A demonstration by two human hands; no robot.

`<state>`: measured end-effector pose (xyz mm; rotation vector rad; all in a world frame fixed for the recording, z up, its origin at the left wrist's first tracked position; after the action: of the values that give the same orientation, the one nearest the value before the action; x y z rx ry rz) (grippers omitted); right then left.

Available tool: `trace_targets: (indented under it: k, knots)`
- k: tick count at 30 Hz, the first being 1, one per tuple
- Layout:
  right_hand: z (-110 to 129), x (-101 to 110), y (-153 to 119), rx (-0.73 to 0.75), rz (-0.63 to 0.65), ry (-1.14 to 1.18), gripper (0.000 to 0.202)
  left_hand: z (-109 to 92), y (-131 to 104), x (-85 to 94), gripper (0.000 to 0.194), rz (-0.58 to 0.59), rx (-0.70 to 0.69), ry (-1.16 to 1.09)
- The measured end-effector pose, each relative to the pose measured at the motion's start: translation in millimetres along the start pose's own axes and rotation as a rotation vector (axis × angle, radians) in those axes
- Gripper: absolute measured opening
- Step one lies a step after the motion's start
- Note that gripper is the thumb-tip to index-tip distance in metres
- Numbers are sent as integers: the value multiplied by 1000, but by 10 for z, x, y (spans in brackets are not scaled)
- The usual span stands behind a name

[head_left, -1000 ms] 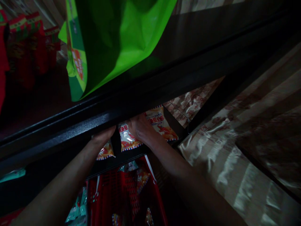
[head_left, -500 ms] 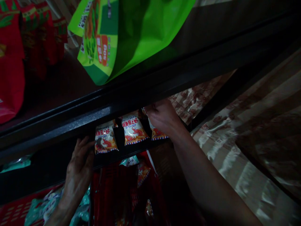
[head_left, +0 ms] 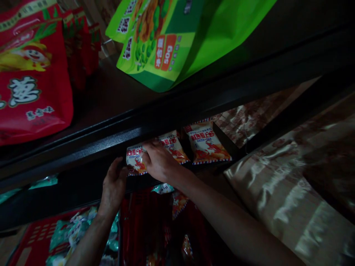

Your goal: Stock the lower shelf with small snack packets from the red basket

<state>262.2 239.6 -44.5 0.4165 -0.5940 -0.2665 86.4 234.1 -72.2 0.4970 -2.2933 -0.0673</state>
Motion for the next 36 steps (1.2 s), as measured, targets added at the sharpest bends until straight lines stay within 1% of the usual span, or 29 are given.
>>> trace_targets:
  k: [4, 7, 10, 13, 16, 22, 25, 28, 30, 33, 36]
  knots:
    - [68, -179, -143, -57, 127, -8, 42, 19, 71, -132, 57, 54, 66, 6]
    - [77, -252, -196, -75, 182, -11, 43, 42, 76, -229, 57, 122, 75, -86]
    - [70, -269, -197, -79, 155, -10, 42, 60, 49, -288, 54, 153, 51, -180]
    - [78, -251, -184, -65, 116, 0, 40, 79, 13, -312, 53, 126, 50, -198]
    - [77, -243, -192, -62, 111, -14, 40, 54, -14, -329, 51, 103, 35, -209]
    - [20, -292, -265, -51, 87, -38, 41, -19, -31, -342, 53, 131, 2, -143]
    - [16, -301, -276, -38, 66, -32, 40, -27, -39, -307, 52, 124, 27, -117]
    - [44, -259, -242, -15, 31, -1, 42, -33, -15, -227, 50, 71, 63, -84]
    - [53, -189, -188, -4, -9, 31, 44, -54, 29, -170, 47, 34, 82, -65]
    - [19, -42, -70, -13, -85, 61, 43, -92, 138, -108, 40, -19, 144, -59]
    - [-41, 54, 28, -32, -98, 63, 39, -97, 277, -109, 38, -68, 207, -129]
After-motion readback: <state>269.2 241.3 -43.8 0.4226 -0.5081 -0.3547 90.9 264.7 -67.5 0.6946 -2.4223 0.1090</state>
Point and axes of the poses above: each hand's wrist, its own y-axis towards the middle knuckle, its own x-axis out of the back of the hand, z = x × y, the point moved 5 cm from there along y, towards the middle knuckle, and after that the axes turned 15 degrees about -z, right-handed, at the moved point
